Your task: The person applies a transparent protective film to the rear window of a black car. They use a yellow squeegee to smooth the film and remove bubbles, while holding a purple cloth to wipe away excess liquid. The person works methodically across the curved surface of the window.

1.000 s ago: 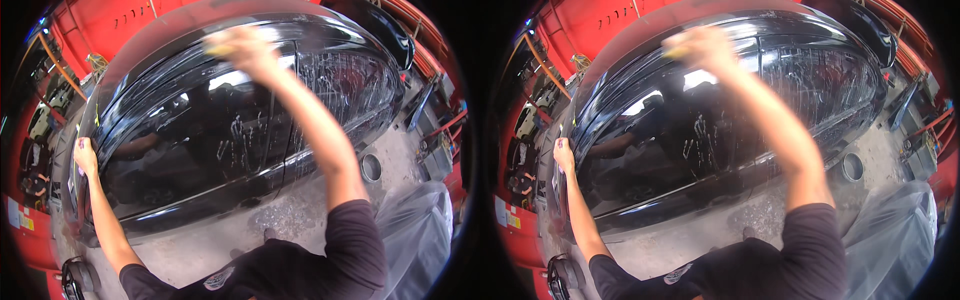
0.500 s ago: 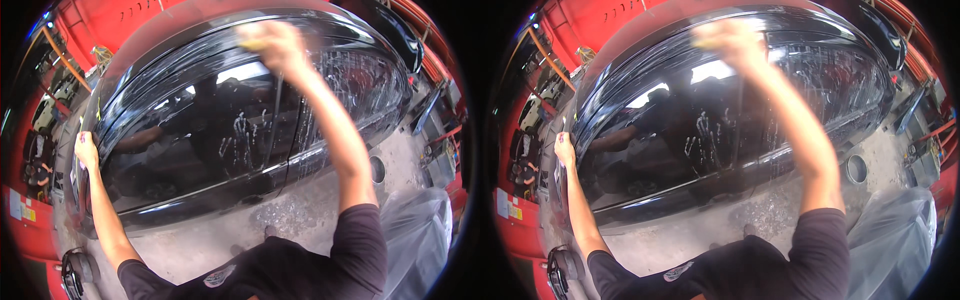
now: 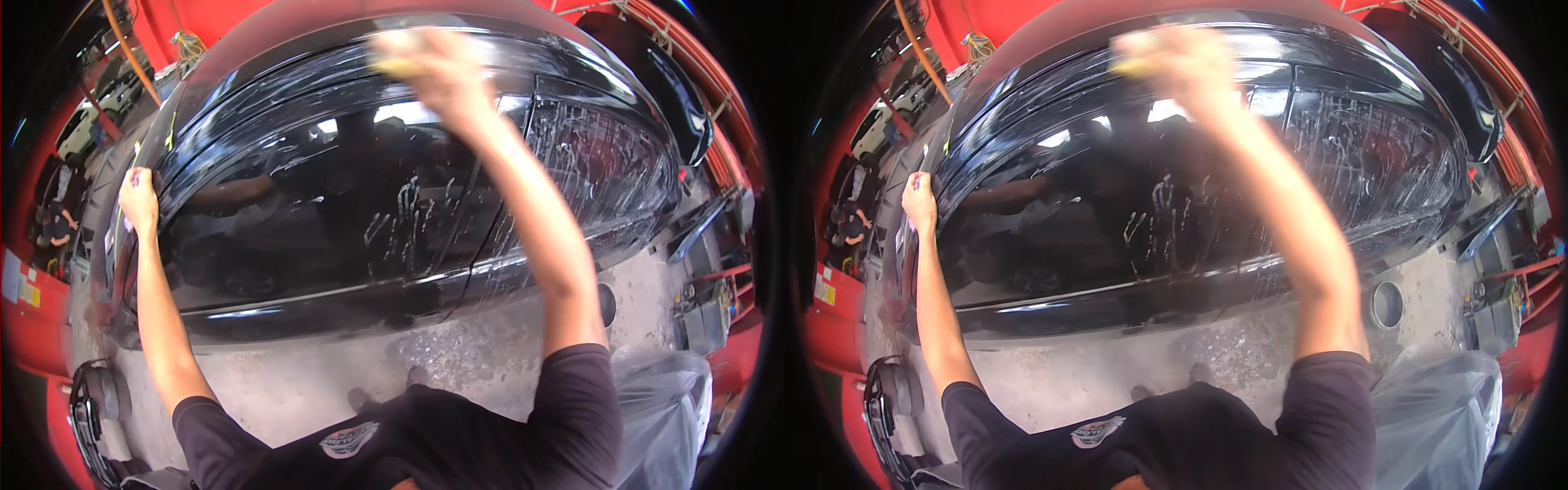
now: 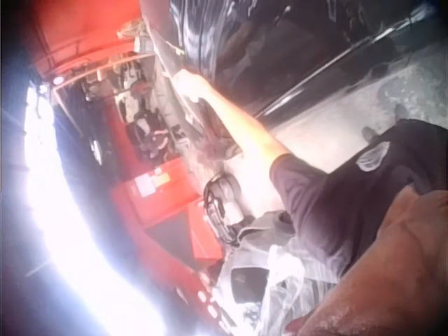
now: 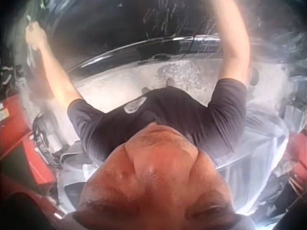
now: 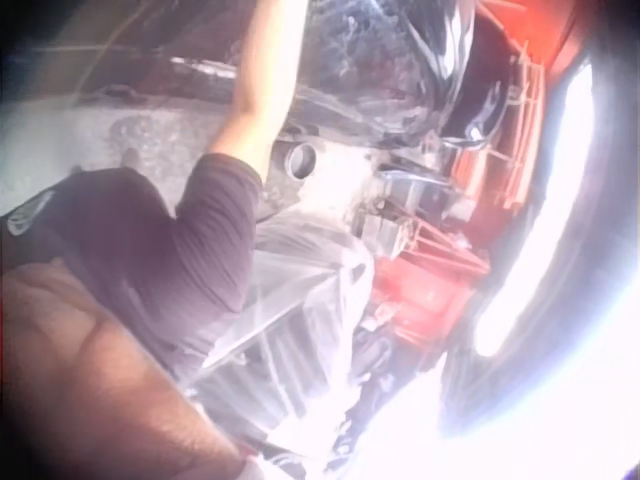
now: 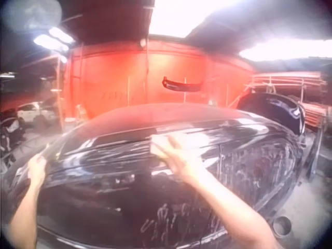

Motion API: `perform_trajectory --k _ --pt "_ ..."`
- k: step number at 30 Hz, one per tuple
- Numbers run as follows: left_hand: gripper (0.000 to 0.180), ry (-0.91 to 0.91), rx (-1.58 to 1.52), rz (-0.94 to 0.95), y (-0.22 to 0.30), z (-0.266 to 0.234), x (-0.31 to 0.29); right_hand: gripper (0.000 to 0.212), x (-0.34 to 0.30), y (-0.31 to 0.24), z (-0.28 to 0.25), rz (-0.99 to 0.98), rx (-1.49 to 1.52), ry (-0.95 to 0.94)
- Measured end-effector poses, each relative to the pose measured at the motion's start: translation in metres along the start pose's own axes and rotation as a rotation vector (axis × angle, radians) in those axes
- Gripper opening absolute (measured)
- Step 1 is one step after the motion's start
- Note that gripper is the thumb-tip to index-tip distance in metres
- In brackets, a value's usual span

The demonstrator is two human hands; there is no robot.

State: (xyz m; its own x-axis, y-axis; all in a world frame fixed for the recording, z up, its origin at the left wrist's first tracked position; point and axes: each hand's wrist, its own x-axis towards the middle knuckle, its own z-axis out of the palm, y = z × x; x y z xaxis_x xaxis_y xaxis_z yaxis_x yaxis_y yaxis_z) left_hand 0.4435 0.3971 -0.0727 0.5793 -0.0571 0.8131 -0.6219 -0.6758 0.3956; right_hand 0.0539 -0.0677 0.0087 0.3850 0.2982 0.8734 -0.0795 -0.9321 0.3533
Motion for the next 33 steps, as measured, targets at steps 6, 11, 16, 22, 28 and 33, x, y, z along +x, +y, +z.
perform_trajectory --k 6,11,16,22,28,33 --pt "0.037 -0.018 0.030 -0.064 -0.003 0.011 0.001 0.020 -0.045 0.072 -0.061 0.397 -0.072 0.052" --pt "0.035 -0.044 -0.067 -0.012 0.000 0.015 0.009 0.045 0.012 -0.078 0.028 0.122 0.073 0.089" --pt "0.035 -0.070 -0.028 -0.058 -0.003 -0.003 0.004 0.027 -0.052 0.078 -0.054 0.070 0.021 0.024" --pt "0.037 -0.077 0.009 -0.078 0.009 0.012 0.004 0.036 -0.059 0.064 -0.038 0.078 0.057 0.145" --pt "0.036 -0.092 0.021 0.028 -0.017 -0.011 0.008 0.046 -0.045 0.033 -0.029 -0.015 0.014 0.040" --pt "0.037 -0.085 0.001 -0.045 0.000 0.009 0.006 0.033 -0.134 0.183 -0.134 0.295 -0.376 0.063"
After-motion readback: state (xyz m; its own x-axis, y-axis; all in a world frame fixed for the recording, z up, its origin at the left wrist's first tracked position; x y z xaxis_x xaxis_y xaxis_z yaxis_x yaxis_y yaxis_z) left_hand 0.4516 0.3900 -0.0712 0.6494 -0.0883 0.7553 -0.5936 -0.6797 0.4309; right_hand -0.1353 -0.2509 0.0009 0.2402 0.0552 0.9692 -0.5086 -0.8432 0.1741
